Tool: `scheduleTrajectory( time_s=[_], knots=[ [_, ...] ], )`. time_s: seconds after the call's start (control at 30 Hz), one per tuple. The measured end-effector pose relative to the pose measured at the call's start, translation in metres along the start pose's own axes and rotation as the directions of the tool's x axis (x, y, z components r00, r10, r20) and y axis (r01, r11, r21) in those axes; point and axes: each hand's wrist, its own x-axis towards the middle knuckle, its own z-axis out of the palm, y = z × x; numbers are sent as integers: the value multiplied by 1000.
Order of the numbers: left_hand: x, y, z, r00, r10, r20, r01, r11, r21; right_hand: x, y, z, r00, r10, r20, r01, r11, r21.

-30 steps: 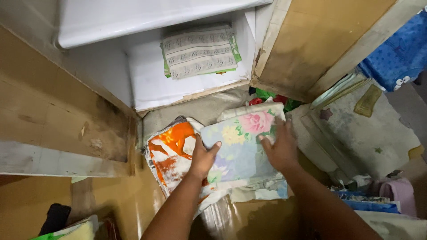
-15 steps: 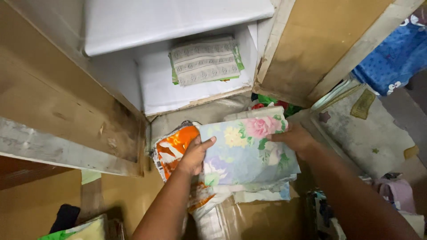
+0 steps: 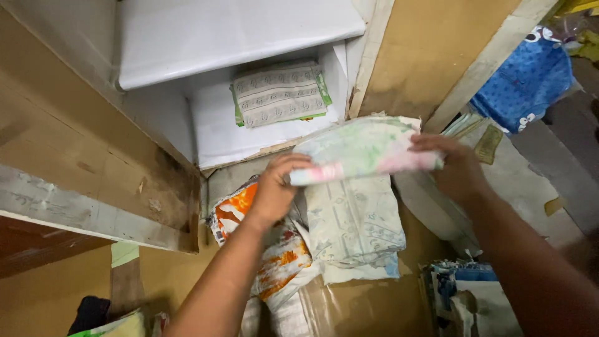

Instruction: Organizing folded clothes and fabrics by placing them onto cupboard shelves

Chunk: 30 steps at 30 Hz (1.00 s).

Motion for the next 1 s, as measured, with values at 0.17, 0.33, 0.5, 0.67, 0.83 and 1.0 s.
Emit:
scheduleTrajectory(
  time_s=[0.17, 0.33, 0.5, 0.67, 0.83, 1.0],
  knots=[
    [-38, -14, 22, 980, -112, 162, 75, 973, 220, -49, 55, 19, 980, -136, 143, 170, 949, -265],
    [-78, -56, 38, 934, -92, 344, -27, 945, 326, -71, 63, 29, 903, -25, 428, 192, 916, -352],
    [-65, -27, 40, 899, -198, 391, 24, 913, 407, -72, 35, 48, 964, 65, 259, 66, 881, -469],
    [-49, -27, 98, 962, -107, 253, 13, 938, 347, -68, -16, 107, 970, -6, 244, 142, 827, -544],
    [-43, -18, 130, 942, -112, 316, 7, 949, 316, -71, 6, 133, 947, -59, 316, 240, 783, -574],
    [-34, -7, 125, 821, -381, 426, 87, 820, 566, -63, 34, 112, 977, -38, 208, 156, 790, -592]
  ],
)
